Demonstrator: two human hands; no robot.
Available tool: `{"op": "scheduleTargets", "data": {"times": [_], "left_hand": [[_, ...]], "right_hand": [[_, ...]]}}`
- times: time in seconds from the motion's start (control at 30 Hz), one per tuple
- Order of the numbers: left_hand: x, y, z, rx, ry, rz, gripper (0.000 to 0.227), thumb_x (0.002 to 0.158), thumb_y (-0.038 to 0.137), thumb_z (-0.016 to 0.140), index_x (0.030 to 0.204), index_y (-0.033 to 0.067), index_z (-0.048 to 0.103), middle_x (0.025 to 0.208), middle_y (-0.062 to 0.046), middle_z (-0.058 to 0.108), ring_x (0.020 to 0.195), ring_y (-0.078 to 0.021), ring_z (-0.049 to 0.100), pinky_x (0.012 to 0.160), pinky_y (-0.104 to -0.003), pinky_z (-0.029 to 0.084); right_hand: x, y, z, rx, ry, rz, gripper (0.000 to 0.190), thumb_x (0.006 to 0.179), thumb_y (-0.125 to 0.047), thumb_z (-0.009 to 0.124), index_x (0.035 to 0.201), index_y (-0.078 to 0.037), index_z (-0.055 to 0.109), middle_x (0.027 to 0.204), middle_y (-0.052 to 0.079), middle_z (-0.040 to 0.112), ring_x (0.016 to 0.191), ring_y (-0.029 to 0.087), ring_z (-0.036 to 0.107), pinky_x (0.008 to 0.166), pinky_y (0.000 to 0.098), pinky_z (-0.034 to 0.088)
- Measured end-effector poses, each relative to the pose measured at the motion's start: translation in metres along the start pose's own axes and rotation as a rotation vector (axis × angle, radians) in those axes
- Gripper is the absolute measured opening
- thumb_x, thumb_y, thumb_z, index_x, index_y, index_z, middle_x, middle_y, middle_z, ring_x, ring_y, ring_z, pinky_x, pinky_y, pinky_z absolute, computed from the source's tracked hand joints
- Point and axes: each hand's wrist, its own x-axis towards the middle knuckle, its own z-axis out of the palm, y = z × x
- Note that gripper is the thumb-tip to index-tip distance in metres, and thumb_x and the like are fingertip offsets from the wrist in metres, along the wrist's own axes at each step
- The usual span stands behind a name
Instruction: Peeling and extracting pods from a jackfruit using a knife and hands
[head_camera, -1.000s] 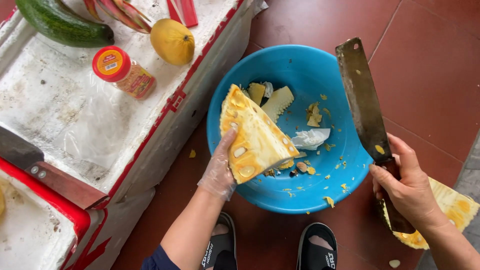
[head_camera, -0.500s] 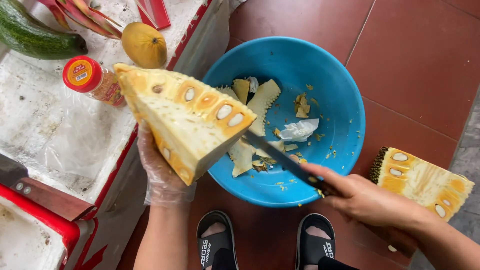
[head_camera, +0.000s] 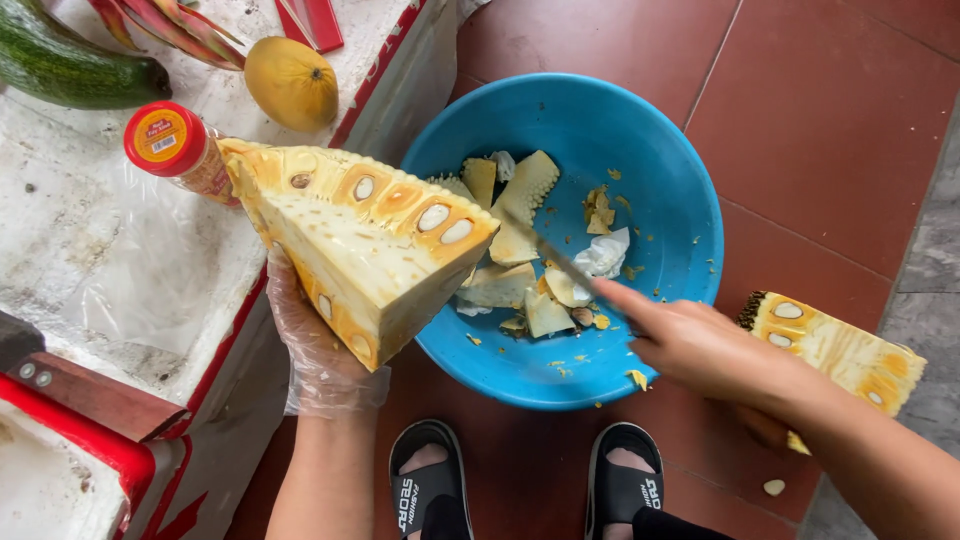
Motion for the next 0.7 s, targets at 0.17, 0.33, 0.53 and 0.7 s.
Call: {"op": "scheduleTargets", "data": {"times": [0.17, 0.33, 0.53, 0.7], "left_hand": [[0.010, -0.001, -0.011, 0.005, 0.001, -0.011, 0.048, 0.077, 0.035, 0.076, 0.117, 0.0099, 0.074, 0.121, -0.013, 0.077, 0.110, -0.0280, 0.077, 0.096, -0.042, 0.063], [0.023, 0.000, -0.022, -0.020, 0.006, -0.026, 0.048, 0.077, 0.033, 0.077, 0.118, 0.0089, 0.075, 0.120, -0.016, 0.077, 0.107, -0.0331, 0.077, 0.094, -0.048, 0.063], [0.021, -0.013, -0.026, 0.045, -0.001, -0.054, 0.052, 0.072, 0.037, 0.080, 0.117, 0.0107, 0.074, 0.116, -0.017, 0.077, 0.103, -0.0334, 0.077, 0.090, -0.051, 0.065], [0.049, -0.047, -0.051, 0.169, -0.079, -0.176, 0.047, 0.076, 0.025, 0.081, 0.120, 0.0104, 0.072, 0.114, -0.021, 0.077, 0.101, -0.0395, 0.076, 0.090, -0.057, 0.062]], "right_hand": [[0.036, -0.006, 0.003, -0.160, -0.052, -0.067, 0.079, 0.098, -0.013, 0.049, 0.169, -0.035, 0.021, 0.081, 0.012, 0.073, 0.064, 0.026, 0.064, 0.062, 0.0383, 0.050], [0.008, 0.029, -0.002, -0.150, -0.164, 0.075, 0.075, 0.098, -0.013, 0.049, 0.166, -0.033, 0.023, 0.071, 0.009, 0.076, 0.054, 0.020, 0.074, 0.063, 0.0319, 0.059], [-0.023, 0.052, 0.002, 0.165, -0.064, 0.165, 0.071, 0.095, -0.014, 0.059, 0.160, -0.035, 0.040, 0.076, 0.019, 0.078, 0.053, 0.027, 0.080, 0.054, 0.0374, 0.065], [-0.035, 0.055, -0.001, 0.609, 0.252, 0.128, 0.085, 0.089, -0.003, 0.069, 0.164, -0.037, 0.044, 0.074, 0.028, 0.072, 0.052, 0.041, 0.077, 0.045, 0.0507, 0.066]]}}
